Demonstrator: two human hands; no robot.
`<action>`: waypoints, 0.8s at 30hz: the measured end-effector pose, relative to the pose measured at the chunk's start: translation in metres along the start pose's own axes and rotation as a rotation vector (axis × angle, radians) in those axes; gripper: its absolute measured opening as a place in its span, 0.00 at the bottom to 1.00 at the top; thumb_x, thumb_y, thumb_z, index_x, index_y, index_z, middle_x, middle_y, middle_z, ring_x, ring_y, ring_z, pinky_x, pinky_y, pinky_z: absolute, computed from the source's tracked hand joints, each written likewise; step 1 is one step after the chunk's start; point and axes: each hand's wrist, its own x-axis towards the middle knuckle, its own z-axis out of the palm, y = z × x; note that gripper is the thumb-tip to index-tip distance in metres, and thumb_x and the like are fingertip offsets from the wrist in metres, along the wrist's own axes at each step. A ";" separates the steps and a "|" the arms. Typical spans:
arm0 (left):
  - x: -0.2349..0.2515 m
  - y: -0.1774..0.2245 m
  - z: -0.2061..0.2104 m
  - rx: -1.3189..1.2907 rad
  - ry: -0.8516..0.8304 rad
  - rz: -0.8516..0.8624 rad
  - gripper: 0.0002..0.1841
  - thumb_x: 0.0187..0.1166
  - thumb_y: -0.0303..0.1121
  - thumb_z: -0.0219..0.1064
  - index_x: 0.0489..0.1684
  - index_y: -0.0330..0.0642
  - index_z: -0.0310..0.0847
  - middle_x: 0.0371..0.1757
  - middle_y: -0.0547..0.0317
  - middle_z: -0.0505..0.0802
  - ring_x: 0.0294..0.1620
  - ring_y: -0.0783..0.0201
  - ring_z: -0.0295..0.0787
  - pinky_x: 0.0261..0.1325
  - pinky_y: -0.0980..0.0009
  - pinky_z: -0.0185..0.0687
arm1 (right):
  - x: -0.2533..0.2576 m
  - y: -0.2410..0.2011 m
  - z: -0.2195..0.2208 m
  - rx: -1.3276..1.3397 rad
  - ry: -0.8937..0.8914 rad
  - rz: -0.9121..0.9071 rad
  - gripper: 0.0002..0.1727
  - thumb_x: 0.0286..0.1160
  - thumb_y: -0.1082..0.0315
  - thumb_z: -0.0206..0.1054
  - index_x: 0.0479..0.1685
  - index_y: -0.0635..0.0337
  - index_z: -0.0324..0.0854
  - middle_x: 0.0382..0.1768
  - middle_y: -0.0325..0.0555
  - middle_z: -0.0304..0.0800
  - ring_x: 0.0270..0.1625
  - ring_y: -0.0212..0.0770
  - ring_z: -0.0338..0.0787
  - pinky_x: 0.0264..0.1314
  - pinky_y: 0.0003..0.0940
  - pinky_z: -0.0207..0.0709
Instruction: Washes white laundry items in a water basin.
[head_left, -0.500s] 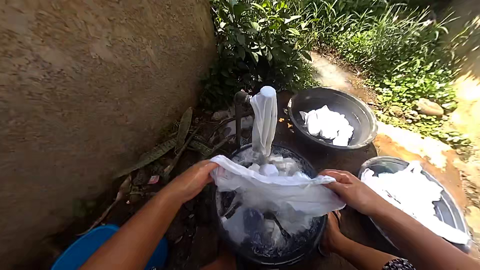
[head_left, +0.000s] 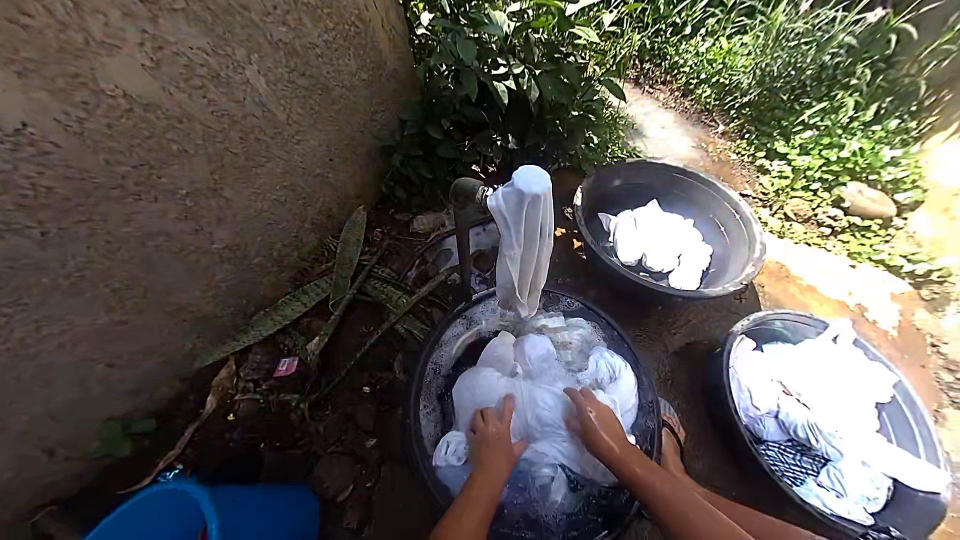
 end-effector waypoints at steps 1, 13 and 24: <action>-0.003 -0.001 0.008 0.017 -0.038 -0.054 0.54 0.65 0.54 0.80 0.96 0.65 0.49 0.81 0.26 0.72 0.83 0.26 0.64 0.73 0.32 0.69 | -0.004 -0.003 0.010 0.002 -0.036 0.023 0.36 0.80 0.59 0.69 0.88 0.55 0.64 0.75 0.66 0.75 0.64 0.64 0.88 0.66 0.58 0.82; 0.007 0.011 -0.090 0.102 -0.255 -0.115 0.23 0.91 0.44 0.49 0.58 0.36 0.87 0.64 0.40 0.91 0.71 0.42 0.85 0.70 0.40 0.76 | -0.013 -0.025 -0.003 -0.067 -0.057 -0.041 0.19 0.81 0.70 0.58 0.67 0.59 0.85 0.64 0.58 0.88 0.71 0.57 0.84 0.74 0.54 0.76; 0.042 -0.019 0.023 -0.183 0.012 0.185 0.41 0.71 0.33 0.77 0.89 0.45 0.65 0.89 0.35 0.66 0.91 0.39 0.56 0.90 0.48 0.57 | 0.018 -0.017 0.035 -0.156 -0.392 0.181 0.27 0.90 0.52 0.54 0.71 0.67 0.79 0.71 0.69 0.82 0.75 0.69 0.81 0.71 0.71 0.72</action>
